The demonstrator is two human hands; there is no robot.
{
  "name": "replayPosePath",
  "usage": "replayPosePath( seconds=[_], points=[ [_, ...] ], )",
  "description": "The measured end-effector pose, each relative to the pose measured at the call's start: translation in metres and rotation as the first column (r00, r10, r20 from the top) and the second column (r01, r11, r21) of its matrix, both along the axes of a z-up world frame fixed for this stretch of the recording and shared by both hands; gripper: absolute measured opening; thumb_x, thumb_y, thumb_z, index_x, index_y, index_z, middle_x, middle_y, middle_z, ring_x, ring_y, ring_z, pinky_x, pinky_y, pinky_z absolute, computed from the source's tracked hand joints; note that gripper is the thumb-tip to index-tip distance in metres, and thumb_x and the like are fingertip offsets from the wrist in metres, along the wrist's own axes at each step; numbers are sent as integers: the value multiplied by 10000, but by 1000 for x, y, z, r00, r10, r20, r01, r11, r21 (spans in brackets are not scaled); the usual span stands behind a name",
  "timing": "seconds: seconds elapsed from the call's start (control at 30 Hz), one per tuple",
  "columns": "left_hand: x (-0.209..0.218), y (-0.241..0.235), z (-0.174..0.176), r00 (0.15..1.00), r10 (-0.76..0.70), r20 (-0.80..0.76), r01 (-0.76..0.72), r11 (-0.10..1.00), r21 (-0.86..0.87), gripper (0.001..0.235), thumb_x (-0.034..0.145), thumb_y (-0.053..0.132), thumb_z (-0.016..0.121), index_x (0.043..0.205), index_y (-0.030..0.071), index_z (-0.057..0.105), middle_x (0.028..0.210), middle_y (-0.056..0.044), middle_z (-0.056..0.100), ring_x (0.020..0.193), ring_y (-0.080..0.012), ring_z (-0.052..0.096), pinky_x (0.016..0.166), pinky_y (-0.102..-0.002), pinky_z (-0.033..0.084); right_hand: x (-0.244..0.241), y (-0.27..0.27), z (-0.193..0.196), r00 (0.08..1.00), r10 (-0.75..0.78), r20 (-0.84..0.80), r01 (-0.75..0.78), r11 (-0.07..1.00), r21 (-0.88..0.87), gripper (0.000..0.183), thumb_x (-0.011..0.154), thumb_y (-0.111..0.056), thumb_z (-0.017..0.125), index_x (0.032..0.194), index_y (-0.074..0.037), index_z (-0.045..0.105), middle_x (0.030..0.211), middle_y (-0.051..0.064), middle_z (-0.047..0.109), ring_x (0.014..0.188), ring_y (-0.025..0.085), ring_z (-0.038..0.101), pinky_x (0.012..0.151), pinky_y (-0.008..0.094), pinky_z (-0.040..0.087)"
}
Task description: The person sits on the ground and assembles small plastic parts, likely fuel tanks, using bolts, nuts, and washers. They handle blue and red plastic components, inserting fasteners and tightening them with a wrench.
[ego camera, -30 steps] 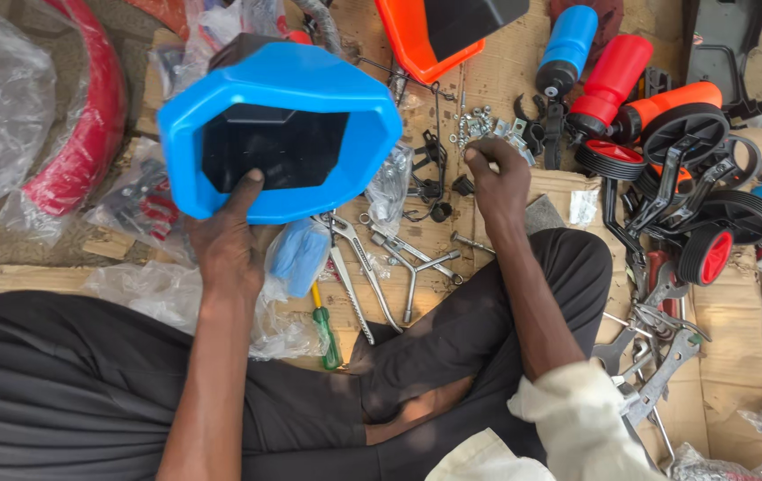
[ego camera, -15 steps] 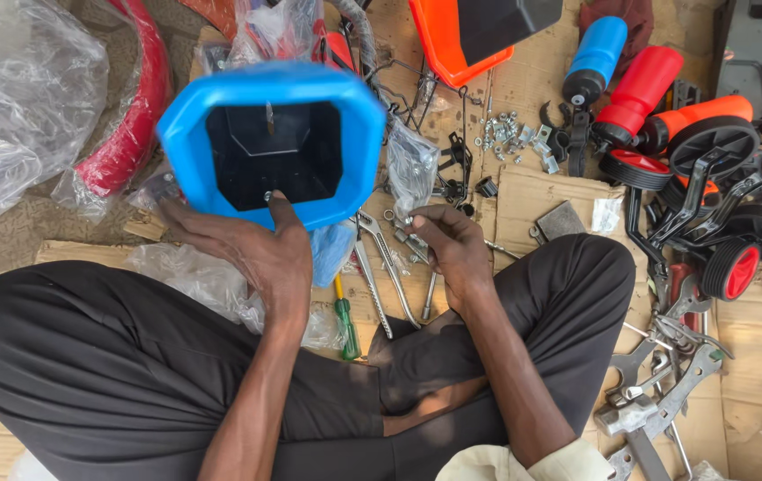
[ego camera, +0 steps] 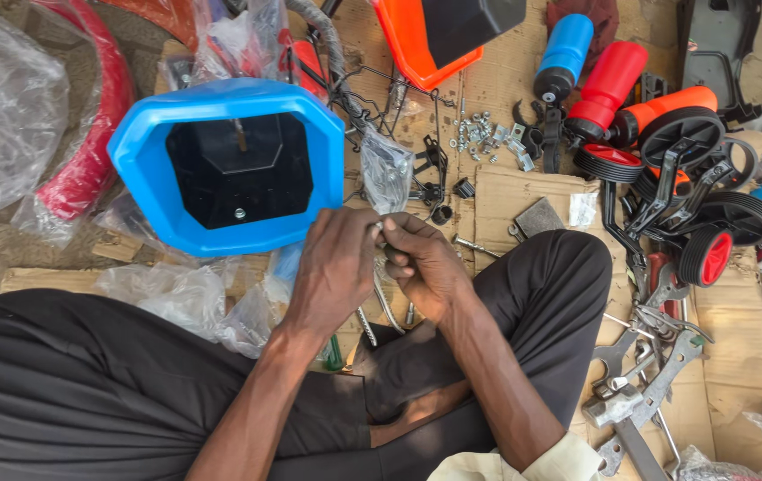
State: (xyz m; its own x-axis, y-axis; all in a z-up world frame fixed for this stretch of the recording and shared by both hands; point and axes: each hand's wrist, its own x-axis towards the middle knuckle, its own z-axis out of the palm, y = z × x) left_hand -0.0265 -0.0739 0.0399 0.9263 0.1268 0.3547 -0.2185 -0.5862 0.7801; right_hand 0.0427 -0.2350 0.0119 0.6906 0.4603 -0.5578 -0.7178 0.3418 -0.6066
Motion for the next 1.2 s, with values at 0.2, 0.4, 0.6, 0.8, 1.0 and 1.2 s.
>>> replayPosePath(
  seconds=[0.2,0.4,0.6,0.8,1.0,1.2],
  points=[
    [4,4,1,999,7,-51,6,965,261,78,962,61,583,996,-8,577,921,-177,600,880,-332,592,788,-479,459,-7,12,3,999,-43,10,43,999,7,105,970,-93,680,986,9,662,865,26,667,598,35,444,457,168,311],
    [5,0,-12,982,85,-168,-65,990,125,93,970,78,538,950,-12,525,841,-196,579,818,-368,602,728,-505,471,-16,28,8,892,176,417,45,882,-470,143,1021,-142,662,985,-4,679,797,12,626,643,59,468,562,217,397],
    [7,-1,-25,968,130,-216,-164,975,-149,146,1046,97,469,990,-33,504,826,-258,561,795,-453,572,711,-556,429,-19,36,18,966,55,252,11,967,-254,270,970,-155,558,1234,-103,577,977,-24,704,866,90,632,785,283,532],
    [10,0,-26,939,126,-321,-204,954,-221,171,1060,123,437,1010,-30,496,798,-239,566,744,-412,600,686,-528,455,-12,38,17,948,193,252,-149,972,-184,338,931,-39,578,1268,-28,601,1112,42,708,1057,129,657,964,296,526],
    [11,-1,-24,949,148,-279,-209,957,-202,162,1022,107,461,1021,-47,509,813,-234,580,753,-397,615,665,-518,461,-7,33,14,906,267,328,-153,930,-335,301,1006,-56,602,1294,24,642,1099,109,698,1019,169,640,943,327,518],
    [12,0,-24,954,188,-235,-222,966,-130,156,1036,101,473,1000,-44,519,799,-239,581,758,-408,621,675,-526,455,-5,38,10,949,153,276,-96,973,-209,323,1067,-155,576,1295,73,611,1184,148,682,1081,224,638,972,382,524]
  ],
)
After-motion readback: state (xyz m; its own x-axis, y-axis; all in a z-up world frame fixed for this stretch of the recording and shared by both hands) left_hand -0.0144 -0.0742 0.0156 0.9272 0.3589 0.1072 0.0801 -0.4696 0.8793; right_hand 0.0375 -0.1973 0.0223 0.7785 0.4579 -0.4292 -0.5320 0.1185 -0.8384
